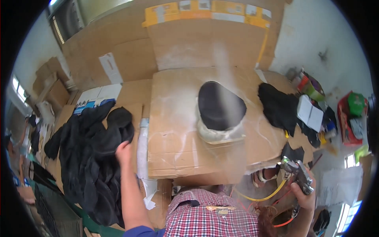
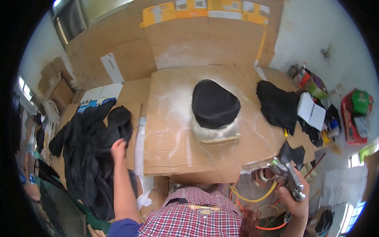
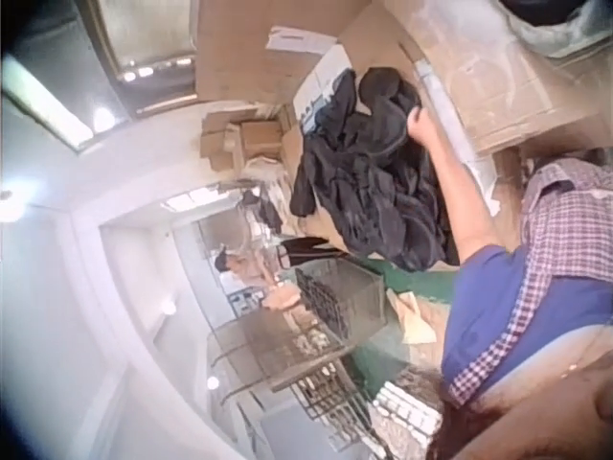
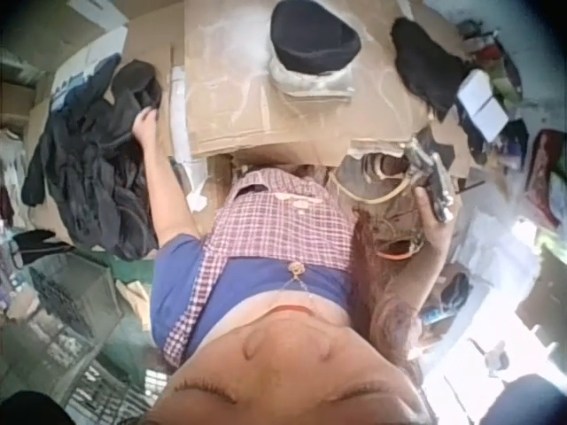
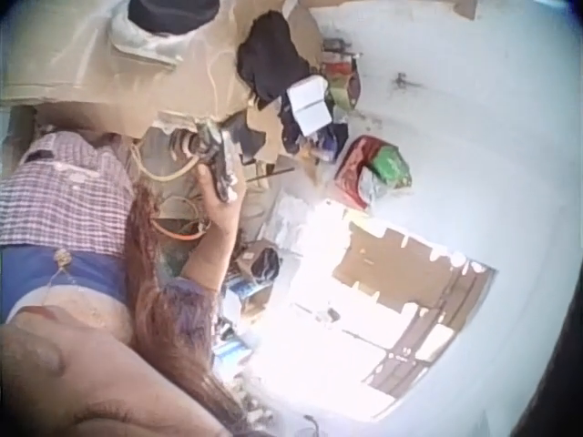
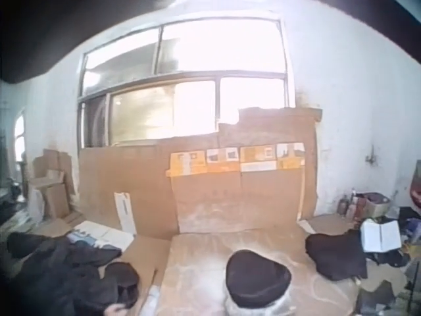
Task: Applying adhesive to seat covers using a spray gun and fitting them onto seat bases in a manufacturing setting.
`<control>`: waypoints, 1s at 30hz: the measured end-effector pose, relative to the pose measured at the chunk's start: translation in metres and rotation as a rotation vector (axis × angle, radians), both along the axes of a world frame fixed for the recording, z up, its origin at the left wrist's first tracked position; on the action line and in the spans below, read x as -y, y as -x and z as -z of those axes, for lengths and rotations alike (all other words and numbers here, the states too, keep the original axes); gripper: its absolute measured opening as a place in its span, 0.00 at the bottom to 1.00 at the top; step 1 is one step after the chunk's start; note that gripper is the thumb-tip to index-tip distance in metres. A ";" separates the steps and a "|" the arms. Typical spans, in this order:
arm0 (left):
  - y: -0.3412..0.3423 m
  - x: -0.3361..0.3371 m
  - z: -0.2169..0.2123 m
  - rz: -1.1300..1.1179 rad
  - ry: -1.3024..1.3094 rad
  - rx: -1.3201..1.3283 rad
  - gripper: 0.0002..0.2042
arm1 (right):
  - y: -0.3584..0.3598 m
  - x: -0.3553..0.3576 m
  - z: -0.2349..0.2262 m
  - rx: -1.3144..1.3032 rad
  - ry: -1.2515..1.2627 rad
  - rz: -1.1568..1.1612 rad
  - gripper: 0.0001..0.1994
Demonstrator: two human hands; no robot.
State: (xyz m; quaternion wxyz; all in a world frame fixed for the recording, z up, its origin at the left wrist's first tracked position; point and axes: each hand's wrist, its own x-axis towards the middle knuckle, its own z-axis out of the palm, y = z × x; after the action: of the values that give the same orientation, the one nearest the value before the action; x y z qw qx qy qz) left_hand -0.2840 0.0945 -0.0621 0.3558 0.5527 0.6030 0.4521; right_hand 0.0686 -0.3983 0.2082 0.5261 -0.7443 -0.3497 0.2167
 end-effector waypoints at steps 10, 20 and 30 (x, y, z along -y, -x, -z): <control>-0.267 0.062 -0.065 0.570 -0.012 -0.007 0.11 | 0.049 0.045 -0.006 0.027 0.041 -0.071 0.28; -0.244 0.059 -0.042 0.491 0.122 -0.043 0.08 | 0.030 0.070 -0.003 -0.072 -0.044 -0.034 0.28; -0.325 0.127 -0.076 0.705 -0.603 -0.220 0.15 | -0.087 0.092 -0.013 0.086 -0.054 0.055 0.30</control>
State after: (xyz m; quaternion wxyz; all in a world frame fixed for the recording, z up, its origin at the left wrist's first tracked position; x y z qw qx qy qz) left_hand 0.0408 -0.0327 0.0141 0.2453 0.8468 0.2547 0.3974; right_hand 0.1554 -0.4899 0.2215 0.5362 -0.7477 -0.3574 0.1603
